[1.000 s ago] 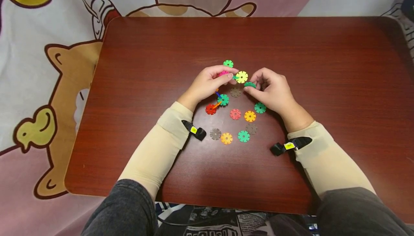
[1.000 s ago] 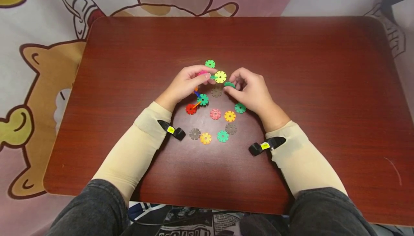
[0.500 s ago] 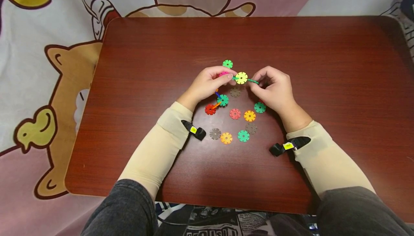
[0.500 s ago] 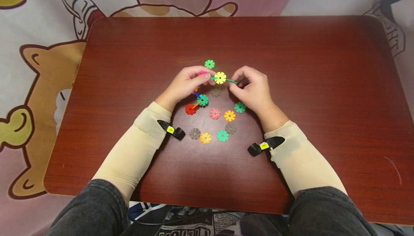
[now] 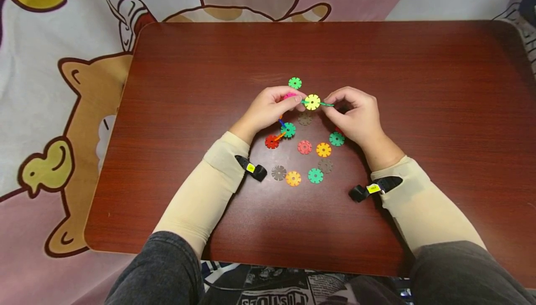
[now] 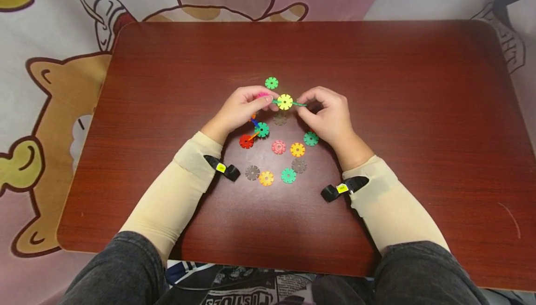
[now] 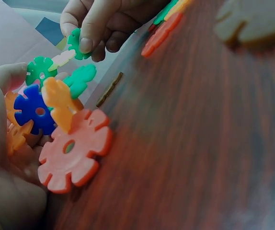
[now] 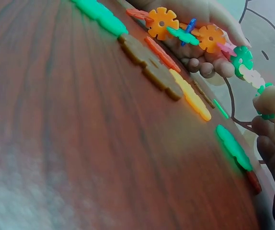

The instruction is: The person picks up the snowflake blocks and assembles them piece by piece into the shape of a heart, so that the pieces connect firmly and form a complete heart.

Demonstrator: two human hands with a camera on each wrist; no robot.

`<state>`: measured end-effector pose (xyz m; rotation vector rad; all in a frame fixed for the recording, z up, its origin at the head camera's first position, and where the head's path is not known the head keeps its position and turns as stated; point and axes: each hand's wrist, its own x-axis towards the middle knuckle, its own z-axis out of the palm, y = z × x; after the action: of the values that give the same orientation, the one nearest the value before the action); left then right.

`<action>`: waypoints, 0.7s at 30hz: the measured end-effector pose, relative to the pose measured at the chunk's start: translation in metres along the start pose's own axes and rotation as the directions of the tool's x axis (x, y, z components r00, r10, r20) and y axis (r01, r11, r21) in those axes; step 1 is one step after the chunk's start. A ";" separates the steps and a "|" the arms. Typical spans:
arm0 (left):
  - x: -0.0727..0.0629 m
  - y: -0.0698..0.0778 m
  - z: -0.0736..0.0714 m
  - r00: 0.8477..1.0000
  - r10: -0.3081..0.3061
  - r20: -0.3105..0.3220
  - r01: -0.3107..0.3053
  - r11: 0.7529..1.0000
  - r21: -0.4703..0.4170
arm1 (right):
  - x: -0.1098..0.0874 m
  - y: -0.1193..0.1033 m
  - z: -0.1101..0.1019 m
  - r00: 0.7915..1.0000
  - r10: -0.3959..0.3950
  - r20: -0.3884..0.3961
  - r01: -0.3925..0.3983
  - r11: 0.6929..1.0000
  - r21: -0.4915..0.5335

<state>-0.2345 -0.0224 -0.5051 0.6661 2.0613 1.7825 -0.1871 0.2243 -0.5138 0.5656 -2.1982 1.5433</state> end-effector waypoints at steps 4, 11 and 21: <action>0.000 0.000 0.000 1.000 -0.013 0.001 0.013 1.000 -0.009 | 0.000 -0.002 0.000 1.000 -0.015 0.008 0.015 1.000 -0.005; 0.000 0.000 0.001 1.000 -0.019 0.007 0.019 1.000 -0.013 | 0.003 -0.018 0.005 0.999 -0.046 -0.011 0.046 0.999 -0.003; 0.001 -0.001 -0.001 1.000 0.013 0.013 -0.014 0.995 0.098 | 0.001 -0.002 0.001 1.000 -0.027 0.003 0.027 0.999 -0.036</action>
<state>-0.2359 -0.0224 -0.5061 0.7184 2.1522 1.6884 -0.1870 0.2227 -0.5115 0.5835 -2.2064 1.4879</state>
